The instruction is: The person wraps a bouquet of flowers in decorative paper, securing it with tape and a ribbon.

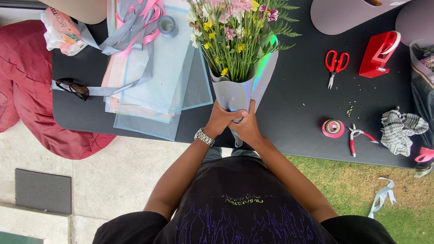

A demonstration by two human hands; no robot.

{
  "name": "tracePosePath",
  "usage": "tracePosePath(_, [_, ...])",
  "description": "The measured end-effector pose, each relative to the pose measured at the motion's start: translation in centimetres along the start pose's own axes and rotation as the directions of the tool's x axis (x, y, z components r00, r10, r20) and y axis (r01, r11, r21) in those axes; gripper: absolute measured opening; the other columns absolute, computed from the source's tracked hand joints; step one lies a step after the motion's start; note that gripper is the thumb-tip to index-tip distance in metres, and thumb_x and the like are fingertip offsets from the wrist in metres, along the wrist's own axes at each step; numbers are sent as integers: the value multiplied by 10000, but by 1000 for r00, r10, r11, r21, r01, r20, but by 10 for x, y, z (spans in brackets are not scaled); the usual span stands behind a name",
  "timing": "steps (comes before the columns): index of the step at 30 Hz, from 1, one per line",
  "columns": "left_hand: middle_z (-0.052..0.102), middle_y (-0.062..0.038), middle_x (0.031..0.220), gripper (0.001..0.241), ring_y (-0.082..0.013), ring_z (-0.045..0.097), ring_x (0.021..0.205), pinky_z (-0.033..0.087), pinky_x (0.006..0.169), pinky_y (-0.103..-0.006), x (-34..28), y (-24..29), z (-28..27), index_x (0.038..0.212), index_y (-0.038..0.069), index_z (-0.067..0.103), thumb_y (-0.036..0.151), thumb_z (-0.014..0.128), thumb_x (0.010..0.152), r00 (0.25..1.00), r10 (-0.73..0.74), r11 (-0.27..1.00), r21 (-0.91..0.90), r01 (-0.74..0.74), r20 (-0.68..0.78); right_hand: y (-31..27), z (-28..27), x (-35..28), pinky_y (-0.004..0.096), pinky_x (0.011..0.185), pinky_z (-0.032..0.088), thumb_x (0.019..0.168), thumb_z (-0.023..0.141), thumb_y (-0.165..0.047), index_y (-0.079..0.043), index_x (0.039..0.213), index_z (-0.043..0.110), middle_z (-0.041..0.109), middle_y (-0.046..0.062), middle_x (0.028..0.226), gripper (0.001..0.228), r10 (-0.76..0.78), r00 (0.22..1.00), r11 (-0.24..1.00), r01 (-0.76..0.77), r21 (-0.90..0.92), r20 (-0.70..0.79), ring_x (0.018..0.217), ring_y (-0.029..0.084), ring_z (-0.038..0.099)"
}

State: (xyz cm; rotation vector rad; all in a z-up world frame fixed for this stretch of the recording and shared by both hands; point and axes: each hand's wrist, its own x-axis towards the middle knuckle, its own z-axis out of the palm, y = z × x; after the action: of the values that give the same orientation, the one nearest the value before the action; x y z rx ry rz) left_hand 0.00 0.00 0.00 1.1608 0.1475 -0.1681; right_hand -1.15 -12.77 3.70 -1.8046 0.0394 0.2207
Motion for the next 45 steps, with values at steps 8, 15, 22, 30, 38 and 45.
tracePosePath(8, [749,-180,1165,713,-368,726,1120,539,900,-590,3,32,5,1334,27,660,257,1062,792,993,-114,984,136,117,-31,36,-19,8,527,518,512,951,793,-503,51,1314,535,709,213,801,711,-171,961,872,251,-421,219,573,401,692])
tracePosePath(15, [760,-191,1296,754,-394,741,1207,590,946,-603,33,-28,-29,1461,62,621,185,1052,856,993,-110,993,43,111,-33,82,-64,45,373,764,523,1175,639,-425,-53,1459,507,582,93,1042,486,-314,861,947,312,-73,-399,873,223,581])
tracePosePath(22, [766,-132,1336,727,-309,731,1220,616,985,-544,40,-53,-41,1479,110,602,123,1020,884,983,-185,983,-14,185,-4,106,-93,88,546,1176,562,928,883,-515,-235,1608,593,760,96,1427,791,160,958,545,-287,788,238,1291,316,743])
tracePosePath(30, [706,-83,1153,624,-271,706,1116,593,948,-538,54,-2,-18,1352,110,611,224,1009,885,964,-114,993,-17,113,-242,102,-105,38,458,808,688,907,925,-38,-46,1256,733,830,124,1085,398,289,957,747,-228,624,4,923,277,815])
tracePosePath(38, [703,-42,1086,499,-229,709,1079,584,950,-486,57,5,-21,1276,123,650,196,977,907,943,-105,994,-56,92,-315,123,-91,69,259,508,563,1185,677,-362,-91,903,629,664,49,657,395,17,955,905,111,411,-296,522,91,637])
tracePosePath(45, [733,-81,1084,494,-250,721,1041,564,931,-524,57,-11,-6,1275,98,678,197,967,887,932,-126,992,-61,112,-339,89,-68,63,310,601,435,1233,482,-475,-135,715,589,489,-4,585,629,-228,967,974,226,-36,-109,588,117,463])
